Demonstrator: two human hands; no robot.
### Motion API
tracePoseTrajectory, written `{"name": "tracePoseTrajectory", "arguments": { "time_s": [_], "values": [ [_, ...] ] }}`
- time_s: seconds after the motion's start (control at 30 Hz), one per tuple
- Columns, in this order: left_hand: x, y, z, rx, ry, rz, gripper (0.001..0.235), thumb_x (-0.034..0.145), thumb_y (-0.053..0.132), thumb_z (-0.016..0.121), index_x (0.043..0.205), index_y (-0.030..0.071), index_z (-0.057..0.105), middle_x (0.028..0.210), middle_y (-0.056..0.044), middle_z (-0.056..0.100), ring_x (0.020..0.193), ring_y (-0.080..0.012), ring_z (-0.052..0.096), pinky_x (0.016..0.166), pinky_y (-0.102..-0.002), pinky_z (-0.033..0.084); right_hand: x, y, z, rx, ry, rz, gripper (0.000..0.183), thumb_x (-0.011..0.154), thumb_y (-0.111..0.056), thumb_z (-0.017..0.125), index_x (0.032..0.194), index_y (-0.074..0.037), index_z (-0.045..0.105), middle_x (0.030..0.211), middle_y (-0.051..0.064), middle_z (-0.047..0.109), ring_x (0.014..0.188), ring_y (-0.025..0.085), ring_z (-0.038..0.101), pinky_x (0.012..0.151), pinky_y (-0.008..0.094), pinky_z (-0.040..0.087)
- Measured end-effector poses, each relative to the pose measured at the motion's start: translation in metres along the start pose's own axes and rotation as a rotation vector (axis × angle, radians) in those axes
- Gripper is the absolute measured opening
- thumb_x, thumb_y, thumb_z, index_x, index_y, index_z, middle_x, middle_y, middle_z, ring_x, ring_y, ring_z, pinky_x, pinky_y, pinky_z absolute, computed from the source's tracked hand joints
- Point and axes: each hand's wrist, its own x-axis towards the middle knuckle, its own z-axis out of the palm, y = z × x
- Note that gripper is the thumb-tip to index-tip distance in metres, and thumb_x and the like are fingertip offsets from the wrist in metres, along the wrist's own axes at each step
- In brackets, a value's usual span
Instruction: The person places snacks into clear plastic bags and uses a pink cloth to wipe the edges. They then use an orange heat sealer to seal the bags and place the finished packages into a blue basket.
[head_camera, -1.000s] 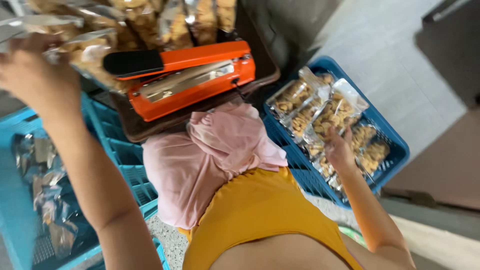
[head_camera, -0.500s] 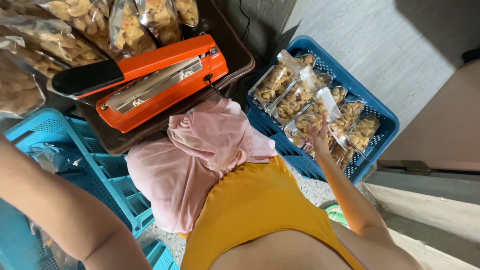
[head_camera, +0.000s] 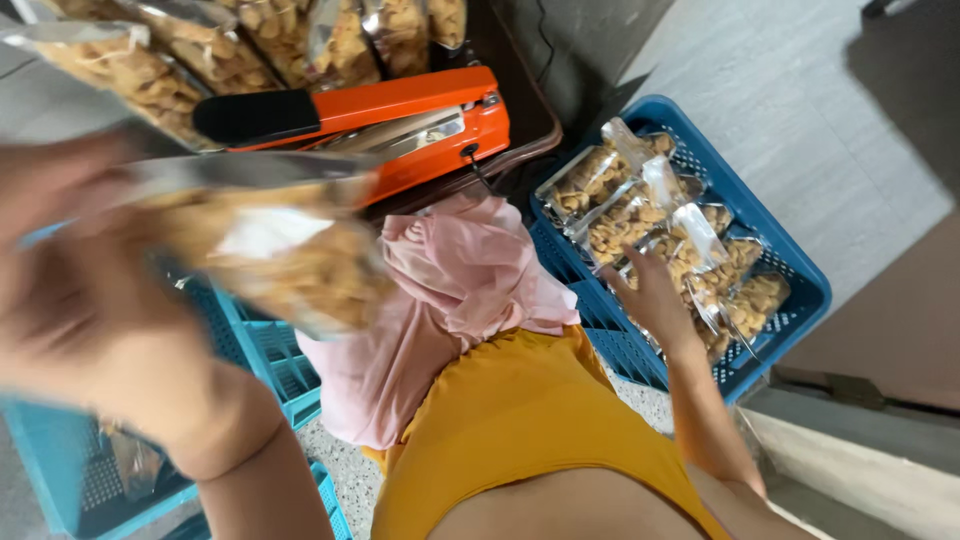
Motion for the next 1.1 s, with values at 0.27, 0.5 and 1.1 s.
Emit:
{"name": "tracePoseTrajectory", "arguments": {
  "time_s": [0.27, 0.5, 1.1],
  "values": [
    [-0.023, -0.007, 0.084, -0.297, -0.341, -0.235, 0.005, 0.111, 0.002, 0.066, 0.114, 0.000, 0.069, 0.105, -0.011, 0.061, 0.093, -0.0253, 0.065, 0.081, -0.032, 0.051, 0.042, -0.195, 0.011, 1.498, -0.492, -1.038, 0.107, 0.096, -0.043, 0.076, 0.172, -0.014, 0.006, 0.177, 0.005, 0.022, 0.164, 0.021, 0.026, 0.137, 0.039, 0.025],
    [-0.033, -0.014, 0.065, 0.357, -0.365, 0.008, 0.024, 0.092, 0.004, 0.070, 0.115, 0.007, 0.071, 0.105, -0.009, 0.065, 0.095, -0.0327, 0.064, 0.081, -0.043, 0.052, 0.059, -0.220, 0.016, 1.393, -0.720, -0.375, 0.102, 0.088, -0.035, 0.077, 0.164, -0.019, 0.012, 0.159, 0.010, 0.036, 0.144, 0.026, 0.041, 0.115, 0.043, 0.039],
    [-0.052, -0.064, 0.077, 0.250, -0.192, -0.244, 0.004, 0.100, 0.000, 0.070, 0.103, -0.003, 0.068, 0.116, -0.019, 0.072, 0.116, -0.0414, 0.068, 0.088, -0.044, 0.058, 0.050, -0.255, -0.009, 1.552, -0.879, 0.094, 0.066, 0.088, -0.043, 0.073, 0.142, -0.018, 0.046, 0.131, 0.007, 0.064, 0.114, 0.020, 0.070, 0.093, 0.040, 0.061]
  ]
}}
